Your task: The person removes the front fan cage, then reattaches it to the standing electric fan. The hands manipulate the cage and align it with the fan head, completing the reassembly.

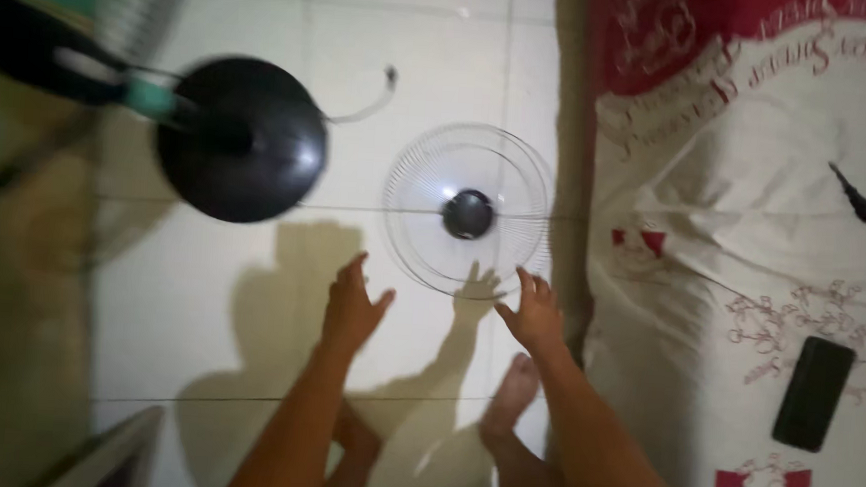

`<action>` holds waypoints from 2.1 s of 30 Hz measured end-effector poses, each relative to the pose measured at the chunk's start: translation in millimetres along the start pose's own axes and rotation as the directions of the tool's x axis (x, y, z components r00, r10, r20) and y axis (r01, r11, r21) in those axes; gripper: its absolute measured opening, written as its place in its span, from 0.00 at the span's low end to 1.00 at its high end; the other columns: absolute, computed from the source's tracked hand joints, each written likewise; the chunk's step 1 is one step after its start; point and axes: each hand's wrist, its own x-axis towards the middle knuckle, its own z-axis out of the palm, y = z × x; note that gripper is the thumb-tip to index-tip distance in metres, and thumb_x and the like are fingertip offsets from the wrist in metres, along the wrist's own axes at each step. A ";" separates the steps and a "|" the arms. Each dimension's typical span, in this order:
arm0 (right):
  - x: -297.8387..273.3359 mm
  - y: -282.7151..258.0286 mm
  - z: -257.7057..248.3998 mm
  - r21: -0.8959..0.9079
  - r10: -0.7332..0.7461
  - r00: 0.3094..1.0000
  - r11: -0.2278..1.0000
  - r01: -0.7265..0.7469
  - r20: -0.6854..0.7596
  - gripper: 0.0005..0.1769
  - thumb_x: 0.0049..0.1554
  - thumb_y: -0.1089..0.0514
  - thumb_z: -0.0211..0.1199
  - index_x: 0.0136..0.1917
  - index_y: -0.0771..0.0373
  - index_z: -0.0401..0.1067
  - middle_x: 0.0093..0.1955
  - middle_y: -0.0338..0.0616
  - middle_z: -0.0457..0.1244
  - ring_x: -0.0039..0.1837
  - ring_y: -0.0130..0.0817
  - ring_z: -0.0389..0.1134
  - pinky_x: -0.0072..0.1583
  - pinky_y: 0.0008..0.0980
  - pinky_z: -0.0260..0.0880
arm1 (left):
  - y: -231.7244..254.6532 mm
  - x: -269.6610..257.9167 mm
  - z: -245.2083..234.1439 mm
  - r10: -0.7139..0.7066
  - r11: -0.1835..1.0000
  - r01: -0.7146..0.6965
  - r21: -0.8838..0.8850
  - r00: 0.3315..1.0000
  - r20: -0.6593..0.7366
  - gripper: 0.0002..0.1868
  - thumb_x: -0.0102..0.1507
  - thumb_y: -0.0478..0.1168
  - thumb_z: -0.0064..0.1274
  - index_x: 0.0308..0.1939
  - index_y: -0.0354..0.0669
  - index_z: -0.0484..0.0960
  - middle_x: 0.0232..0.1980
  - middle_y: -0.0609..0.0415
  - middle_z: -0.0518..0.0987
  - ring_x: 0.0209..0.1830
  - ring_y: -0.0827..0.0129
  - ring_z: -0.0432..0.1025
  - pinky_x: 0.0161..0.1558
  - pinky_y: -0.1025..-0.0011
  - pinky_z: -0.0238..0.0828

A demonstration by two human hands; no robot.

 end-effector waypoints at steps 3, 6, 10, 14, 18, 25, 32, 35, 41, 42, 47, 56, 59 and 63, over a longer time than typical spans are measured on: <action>37.5 36.2 16.5 0.025 0.130 0.989 0.991 -0.129 -0.076 0.52 0.49 0.44 0.75 0.78 0.49 0.51 0.76 0.61 0.51 0.75 0.61 0.54 0.68 0.58 0.58 | -15.2 52.1 65.2 -0.134 0.986 0.134 -0.100 0.991 0.013 0.52 0.55 0.48 0.67 0.76 0.44 0.53 0.70 0.34 0.66 0.65 0.44 0.69 0.64 0.53 0.67; 84.9 81.6 50.4 0.302 0.262 0.956 0.929 -0.213 -0.133 0.60 0.49 0.46 0.75 0.83 0.57 0.43 0.72 0.70 0.53 0.73 0.63 0.57 0.72 0.53 0.61 | -46.8 94.4 123.1 -0.286 0.940 0.278 -0.198 0.958 -0.011 0.59 0.54 0.47 0.69 0.78 0.41 0.43 0.70 0.30 0.64 0.66 0.40 0.66 0.65 0.55 0.65; 140.0 131.7 91.4 0.560 0.167 0.965 0.828 -0.027 -0.201 0.63 0.50 0.47 0.78 0.80 0.64 0.36 0.71 0.73 0.53 0.71 0.62 0.58 0.67 0.53 0.63 | -81.8 129.6 183.5 -0.370 0.884 0.357 -0.302 0.929 0.015 0.61 0.57 0.44 0.67 0.79 0.39 0.35 0.69 0.29 0.65 0.64 0.41 0.67 0.64 0.57 0.64; 168.9 134.3 112.3 0.782 0.210 0.956 0.552 -0.288 0.204 0.49 0.51 0.60 0.59 0.80 0.53 0.41 0.67 0.56 0.61 0.59 0.59 0.69 0.51 0.50 0.72 | -95.9 147.4 215.4 -0.540 0.491 0.561 -0.667 0.797 0.273 0.38 0.59 0.31 0.41 0.75 0.52 0.60 0.65 0.41 0.75 0.49 0.42 0.77 0.41 0.51 0.79; 151.6 103.2 113.3 0.584 0.033 0.995 0.808 -0.080 0.092 0.34 0.60 0.57 0.56 0.79 0.52 0.54 0.64 0.53 0.67 0.58 0.48 0.74 0.58 0.44 0.76 | -102.8 134.6 205.2 -0.309 0.462 0.370 -0.806 0.919 0.245 0.26 0.66 0.36 0.41 0.69 0.40 0.70 0.58 0.39 0.82 0.38 0.48 0.80 0.33 0.62 0.77; 67.1 19.9 73.4 0.028 -0.263 0.734 0.948 0.316 0.625 0.51 0.50 0.36 0.71 0.79 0.42 0.49 0.83 0.44 0.44 0.81 0.51 0.48 0.78 0.51 0.50 | -28.2 63.3 149.6 -0.283 0.343 0.599 -0.723 0.800 0.529 0.30 0.66 0.59 0.39 0.70 0.56 0.68 0.61 0.58 0.81 0.51 0.60 0.78 0.45 0.56 0.73; 54.8 6.4 113.1 -0.362 -0.180 0.765 0.799 0.481 0.618 0.31 0.58 0.37 0.66 0.72 0.38 0.64 0.88 0.51 0.29 0.87 0.57 0.30 0.78 0.72 0.32 | -34.4 51.4 117.3 -0.306 0.558 0.518 -0.649 0.855 0.419 0.30 0.63 0.48 0.49 0.71 0.53 0.70 0.60 0.57 0.82 0.53 0.64 0.78 0.50 0.61 0.74; 70.1 15.2 142.1 -0.396 -0.225 0.785 0.763 0.510 0.577 0.36 0.59 0.44 0.63 0.77 0.48 0.57 0.86 0.50 0.32 0.85 0.54 0.32 0.75 0.74 0.35 | -52.5 65.0 108.0 -0.290 0.578 0.457 -0.676 0.889 0.354 0.30 0.63 0.47 0.51 0.70 0.51 0.71 0.60 0.55 0.83 0.53 0.65 0.78 0.49 0.62 0.73; 50.0 -1.7 103.7 -0.154 -0.629 0.776 0.763 0.628 0.044 0.23 0.55 0.60 0.60 0.65 0.61 0.67 0.69 0.48 0.60 0.72 0.50 0.57 0.72 0.58 0.54 | -71.4 69.1 75.8 -0.379 0.601 0.444 -0.665 0.890 0.252 0.29 0.63 0.46 0.48 0.69 0.52 0.72 0.59 0.56 0.83 0.51 0.65 0.78 0.46 0.63 0.73; 45.4 -14.6 82.0 -0.071 -0.631 0.774 0.775 0.627 -0.058 0.17 0.56 0.63 0.59 0.59 0.58 0.69 0.63 0.44 0.64 0.67 0.48 0.63 0.72 0.53 0.59 | -72.2 64.2 63.9 -0.392 0.589 0.444 -0.675 0.888 0.242 0.29 0.63 0.46 0.49 0.69 0.53 0.72 0.59 0.57 0.83 0.51 0.66 0.78 0.46 0.63 0.73; 15.2 -97.5 -64.3 0.411 -0.309 0.724 0.658 0.631 -0.617 0.08 0.60 0.72 0.57 0.52 0.64 0.68 0.52 0.47 0.68 0.53 0.42 0.71 0.56 0.36 0.72 | -41.2 21.0 -3.1 -0.421 0.568 0.416 -0.710 0.888 0.184 0.31 0.62 0.51 0.51 0.70 0.54 0.71 0.60 0.54 0.81 0.52 0.66 0.76 0.44 0.62 0.71; -71.5 -101.9 -296.4 0.834 -0.102 0.872 0.258 0.488 -0.479 0.10 0.64 0.69 0.50 0.55 0.67 0.71 0.42 0.42 0.62 0.41 0.30 0.61 0.43 0.28 0.63 | -2.0 -55.4 -129.9 -0.302 0.624 0.215 -0.751 0.953 0.022 0.46 0.65 0.64 0.48 0.80 0.55 0.45 0.76 0.52 0.56 0.73 0.60 0.58 0.68 0.58 0.60; -87.6 -99.3 -333.6 0.891 -0.064 0.890 0.020 0.454 -0.452 0.09 0.63 0.71 0.45 0.52 0.70 0.67 0.40 0.45 0.59 0.44 0.33 0.58 0.46 0.30 0.60 | 18.3 -84.4 -154.5 -0.122 0.563 -0.020 -0.826 0.987 -0.107 0.40 0.67 0.56 0.45 0.80 0.51 0.53 0.74 0.50 0.68 0.73 0.63 0.61 0.71 0.62 0.56; -91.7 -131.3 -348.6 0.883 -0.068 0.888 -0.164 0.440 -0.455 0.13 0.61 0.70 0.43 0.57 0.66 0.64 0.43 0.43 0.59 0.43 0.34 0.61 0.40 0.36 0.63 | 41.3 -138.1 -209.0 0.010 0.366 -0.350 -0.862 0.928 -0.372 0.37 0.65 0.47 0.57 0.74 0.40 0.59 0.71 0.43 0.71 0.69 0.58 0.67 0.66 0.60 0.67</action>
